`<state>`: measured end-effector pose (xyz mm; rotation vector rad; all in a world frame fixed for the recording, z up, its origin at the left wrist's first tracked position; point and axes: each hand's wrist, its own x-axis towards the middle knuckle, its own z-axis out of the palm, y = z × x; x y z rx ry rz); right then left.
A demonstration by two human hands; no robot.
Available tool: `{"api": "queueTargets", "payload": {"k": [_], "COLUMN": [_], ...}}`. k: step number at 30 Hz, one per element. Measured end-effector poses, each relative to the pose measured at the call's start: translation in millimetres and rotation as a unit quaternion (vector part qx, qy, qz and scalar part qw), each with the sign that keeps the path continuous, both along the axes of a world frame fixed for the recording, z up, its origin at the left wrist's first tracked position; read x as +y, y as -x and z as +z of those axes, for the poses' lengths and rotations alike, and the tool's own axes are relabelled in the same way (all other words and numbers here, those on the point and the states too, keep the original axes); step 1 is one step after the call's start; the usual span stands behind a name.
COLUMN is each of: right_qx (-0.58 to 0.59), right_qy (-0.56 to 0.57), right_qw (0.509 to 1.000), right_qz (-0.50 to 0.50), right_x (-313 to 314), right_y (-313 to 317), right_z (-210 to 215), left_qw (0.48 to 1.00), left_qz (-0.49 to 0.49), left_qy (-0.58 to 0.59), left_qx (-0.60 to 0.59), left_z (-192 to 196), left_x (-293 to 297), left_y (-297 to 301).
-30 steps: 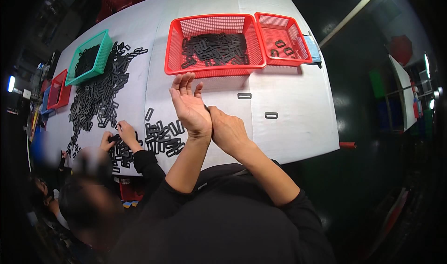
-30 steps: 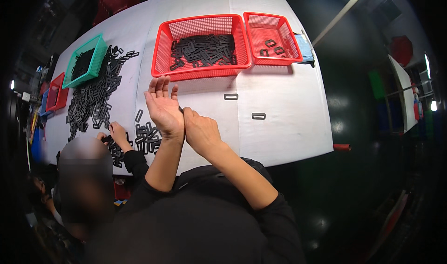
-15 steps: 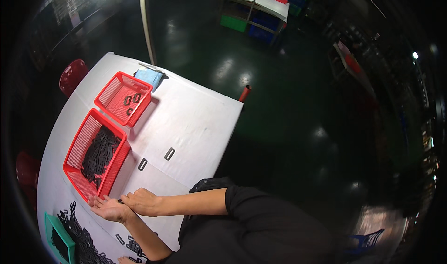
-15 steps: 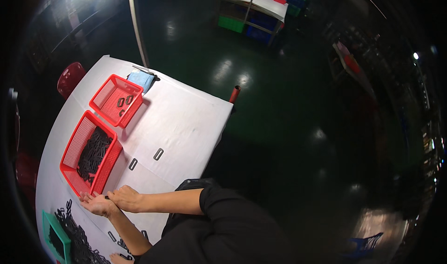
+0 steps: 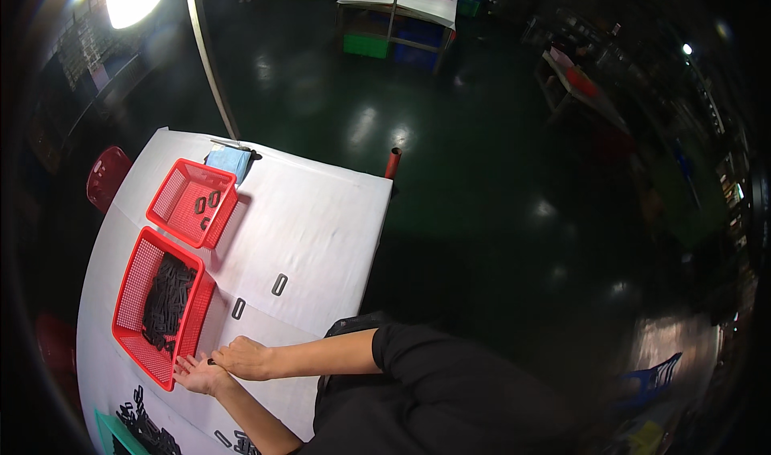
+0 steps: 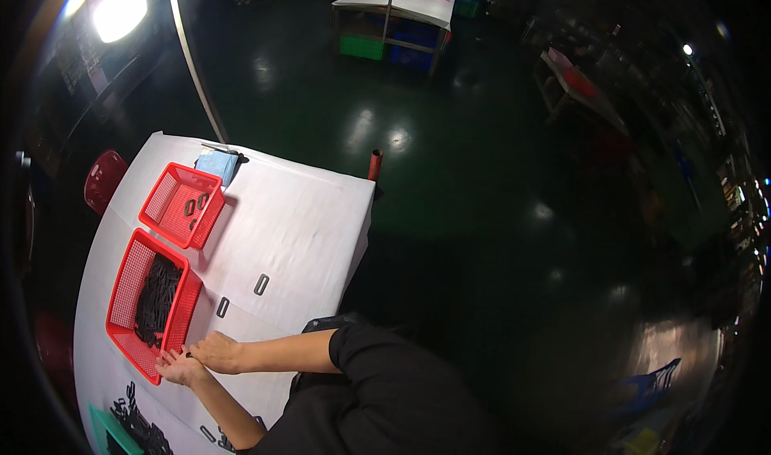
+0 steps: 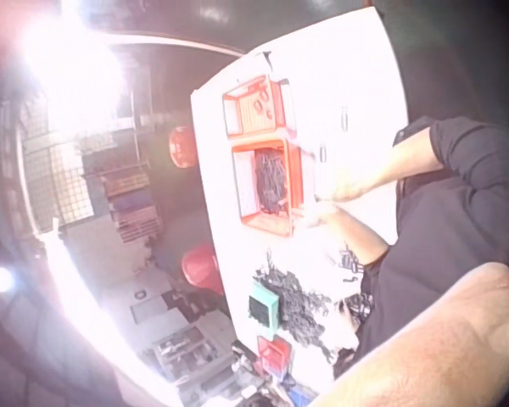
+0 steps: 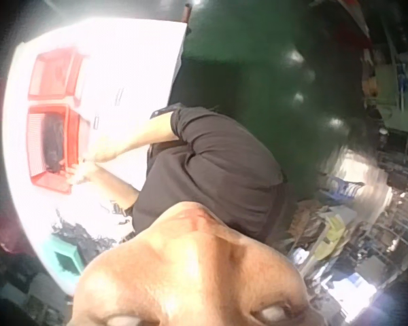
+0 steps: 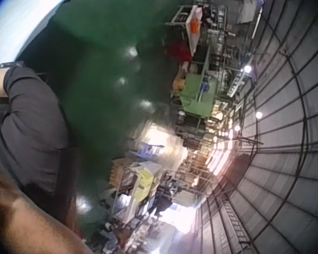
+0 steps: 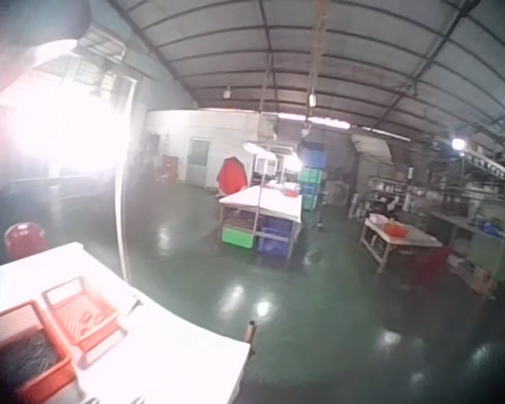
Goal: The person picks small black plastic parts from a pile on a white table, inspects each by turning it over, and places it into one of two red baskets. A coworker performs the same task across the table.
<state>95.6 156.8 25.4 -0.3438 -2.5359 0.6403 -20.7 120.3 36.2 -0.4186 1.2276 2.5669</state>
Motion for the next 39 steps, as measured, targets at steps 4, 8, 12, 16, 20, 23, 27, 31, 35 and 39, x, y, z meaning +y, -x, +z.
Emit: {"api": "queueTargets", "payload": {"k": [4, 8, 12, 16, 20, 23, 27, 31, 35, 39], "right_qx": [-0.028, -0.035, -0.044, -0.014, -0.058, -0.047, -0.081, -0.072, -0.091, -0.095], "right_qy": [-0.003, -0.015, -0.017, -0.058, -0.069, -0.055, -0.071, -0.093, -0.088, -0.108], "right_qw": [0.999, 0.999, 0.999, 0.998, 0.994, 0.997, 0.994, 0.993, 0.991, 0.989], "right_qz": [0.020, -0.012, -0.005, -0.015, -0.063, 0.002, 0.020, 0.012, 0.032, 0.019], "right_x": [-14, -5, -7, -4, 18, 1, -4, 0, -7, -1], "right_y": [-8, -6, -2, -4, -18, -14, -12, -2, -8, 1], "right_z": [2, -4, -9, -19, 6, 15, 18, 7, 13, 9], "left_qw": [0.999, 1.000, 0.998, 0.999, 0.997, 0.998, 0.998, 0.997, 0.994, 0.996], "left_qz": [0.021, -0.022, -0.020, -0.013, -0.078, -0.020, -0.025, -0.044, -0.020, -0.027], "left_qy": [0.035, 0.008, -0.015, -0.002, -0.027, -0.057, -0.055, -0.067, -0.101, -0.089], "left_qx": [-0.017, -0.016, -0.056, -0.038, -0.008, -0.025, -0.017, 0.007, -0.033, 0.015], "left_z": [-13, -16, -11, -32, 1, 5, -2, -5, -5, -12], "left_x": [-7, -5, -7, 3, 22, 8, -7, -11, -7, -7], "left_y": [17, 3, 10, 23, -25, -8, -7, -19, -1, -6]}}
